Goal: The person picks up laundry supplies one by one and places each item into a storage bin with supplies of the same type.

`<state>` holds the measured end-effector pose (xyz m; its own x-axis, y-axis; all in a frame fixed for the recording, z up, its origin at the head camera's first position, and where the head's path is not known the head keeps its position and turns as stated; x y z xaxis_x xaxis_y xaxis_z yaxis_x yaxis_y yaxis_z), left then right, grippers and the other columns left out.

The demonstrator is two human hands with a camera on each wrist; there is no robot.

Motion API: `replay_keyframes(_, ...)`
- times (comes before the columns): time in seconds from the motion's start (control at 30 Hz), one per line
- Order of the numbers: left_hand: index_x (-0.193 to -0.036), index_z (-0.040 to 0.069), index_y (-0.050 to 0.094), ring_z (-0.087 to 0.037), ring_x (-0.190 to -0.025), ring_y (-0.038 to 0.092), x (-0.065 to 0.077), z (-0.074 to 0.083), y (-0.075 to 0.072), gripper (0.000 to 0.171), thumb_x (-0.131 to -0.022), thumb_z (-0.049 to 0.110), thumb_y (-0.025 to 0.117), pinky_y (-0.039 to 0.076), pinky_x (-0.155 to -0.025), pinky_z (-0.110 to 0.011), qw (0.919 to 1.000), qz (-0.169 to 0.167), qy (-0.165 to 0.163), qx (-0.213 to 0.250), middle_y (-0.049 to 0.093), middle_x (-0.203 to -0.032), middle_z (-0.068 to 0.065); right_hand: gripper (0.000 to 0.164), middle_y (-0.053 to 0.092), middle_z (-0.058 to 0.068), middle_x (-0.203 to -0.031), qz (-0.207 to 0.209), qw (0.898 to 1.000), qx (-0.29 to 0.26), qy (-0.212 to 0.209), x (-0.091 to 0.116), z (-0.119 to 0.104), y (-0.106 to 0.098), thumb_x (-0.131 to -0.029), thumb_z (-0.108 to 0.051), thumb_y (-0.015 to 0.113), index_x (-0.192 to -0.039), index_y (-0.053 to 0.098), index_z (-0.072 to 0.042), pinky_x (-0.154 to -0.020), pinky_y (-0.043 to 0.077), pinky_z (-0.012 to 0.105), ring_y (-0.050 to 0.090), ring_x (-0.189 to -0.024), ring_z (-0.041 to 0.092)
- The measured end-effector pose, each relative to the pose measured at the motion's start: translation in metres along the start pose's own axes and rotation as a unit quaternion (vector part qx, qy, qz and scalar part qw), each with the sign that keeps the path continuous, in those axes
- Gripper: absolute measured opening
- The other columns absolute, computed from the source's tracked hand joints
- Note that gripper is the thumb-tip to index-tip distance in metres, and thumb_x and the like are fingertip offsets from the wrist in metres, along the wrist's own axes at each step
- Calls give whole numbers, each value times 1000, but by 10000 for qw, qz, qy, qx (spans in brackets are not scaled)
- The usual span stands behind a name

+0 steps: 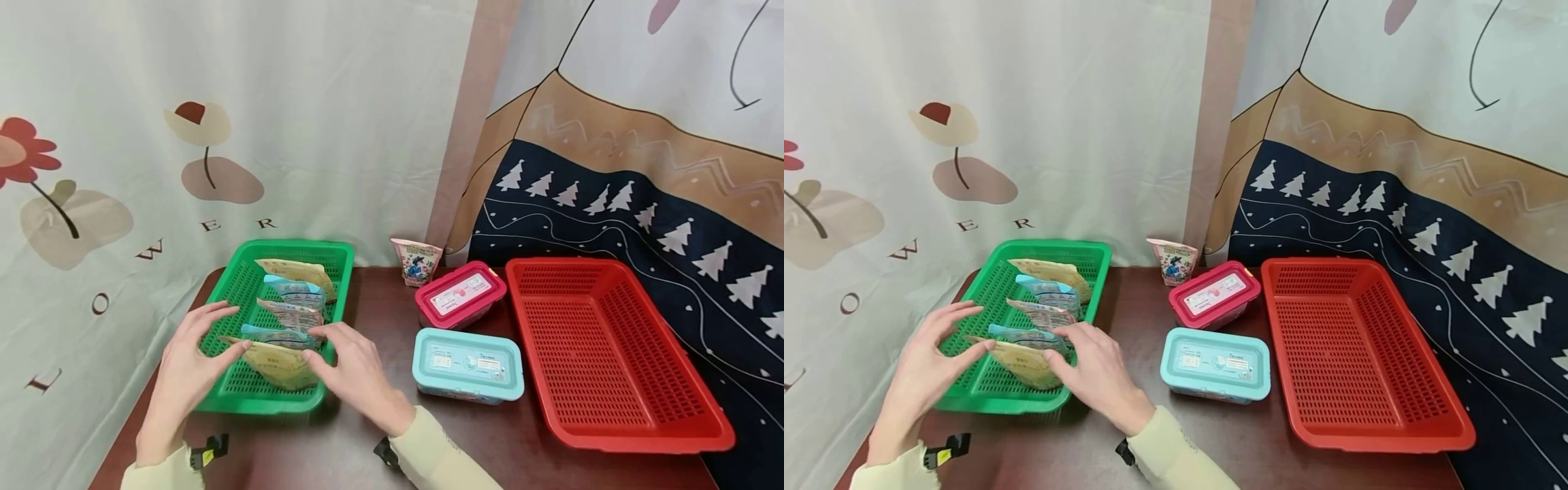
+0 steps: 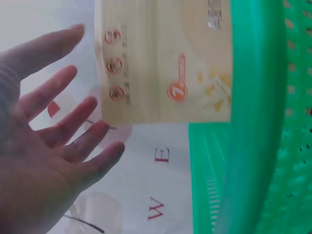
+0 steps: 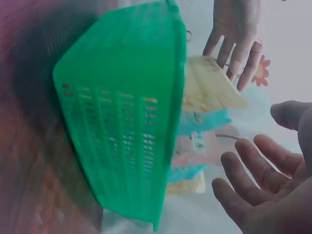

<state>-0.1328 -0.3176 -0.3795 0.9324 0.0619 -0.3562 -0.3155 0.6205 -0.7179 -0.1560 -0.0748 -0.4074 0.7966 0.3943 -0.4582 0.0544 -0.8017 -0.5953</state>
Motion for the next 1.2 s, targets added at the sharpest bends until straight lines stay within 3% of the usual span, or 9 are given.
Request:
replay_keyframes(0.03,-136,8,66,-44,-134,46,0,3,0,54,-85,13,86,39,-93,-66,9999,118,15,25,50,-150,-14,34,70,-5,-123,37,10000,-25,5,1,1,-4,-100,-35,70,-128,70,-15,-96,54,29,66,-115,9)
replay_keyframes(0.17,-133,12,70,-20,-137,51,0,16,-1,49,-87,11,84,41,-99,-33,9971,738,78,179,57,-147,-5,37,67,-4,-130,131,9997,-129,128,3,6,-18,-101,-36,68,-132,68,-16,-100,52,32,62,-122,11)
replay_keyframes(0.27,-132,13,72,2,-132,50,0,24,1,46,-87,8,83,35,-88,-13,9928,1140,181,320,63,-142,-1,38,66,-4,-132,221,9991,-247,246,5,11,-29,-101,-35,68,-133,68,-15,-101,52,35,61,-123,11)
replay_keyframes(0.43,-131,12,72,6,-130,49,1,40,6,45,-88,5,80,36,-79,-13,9884,1365,375,552,64,-139,1,37,67,-2,-131,544,9974,-324,341,10,19,-47,-99,-32,71,-130,69,-14,-101,52,37,61,-123,12)
replay_keyframes(0.7,-128,9,73,-22,-125,59,-13,71,28,41,-88,5,79,38,-80,-16,9870,1158,846,720,63,-141,-3,38,67,-1,-131,992,9935,-161,527,16,33,-83,-96,-28,76,-130,70,-12,-104,50,40,61,-124,13)
replay_keyframes(0.8,-129,9,72,-28,-124,60,-20,86,36,41,-88,7,79,39,-88,-19,9857,1025,1035,853,63,-141,-5,40,66,-2,-133,1019,9924,-96,681,21,41,-95,-95,-29,77,-132,69,-14,-104,50,42,60,-125,13)
replay_keyframes(1.03,-131,10,71,-25,-129,58,-28,115,55,43,-89,6,78,41,-94,-26,9799,776,1351,1248,61,-143,-7,43,65,-2,-135,1004,9892,77,1067,27,62,-121,-95,-31,77,-135,68,-18,-100,54,44,61,-123,16)
replay_keyframes(1.13,-134,10,69,-20,-109,65,-31,127,65,45,-91,10,78,48,-78,-30,9813,581,1414,1166,59,-146,-5,44,65,0,-135,991,9876,220,1200,26,70,-132,-95,-31,76,-136,67,-18,-100,54,47,61,-122,18)
replay_keyframes(1.2,-138,11,66,-22,-111,64,-34,135,73,47,-92,14,78,51,-78,-35,9835,401,1416,1055,57,-148,-3,45,65,1,-136,971,9864,337,1284,24,74,-140,-95,-32,76,-137,66,-18,-99,54,49,61,-122,20)
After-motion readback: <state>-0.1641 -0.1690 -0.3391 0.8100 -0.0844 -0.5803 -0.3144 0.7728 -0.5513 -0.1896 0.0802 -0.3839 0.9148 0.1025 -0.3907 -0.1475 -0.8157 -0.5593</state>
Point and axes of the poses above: each hand's wrist, its own x-axis away from the middle knuckle, its own y-axis out of the palm, z = x × y, the point moved 6 cm from there along -x, towards the middle knuckle
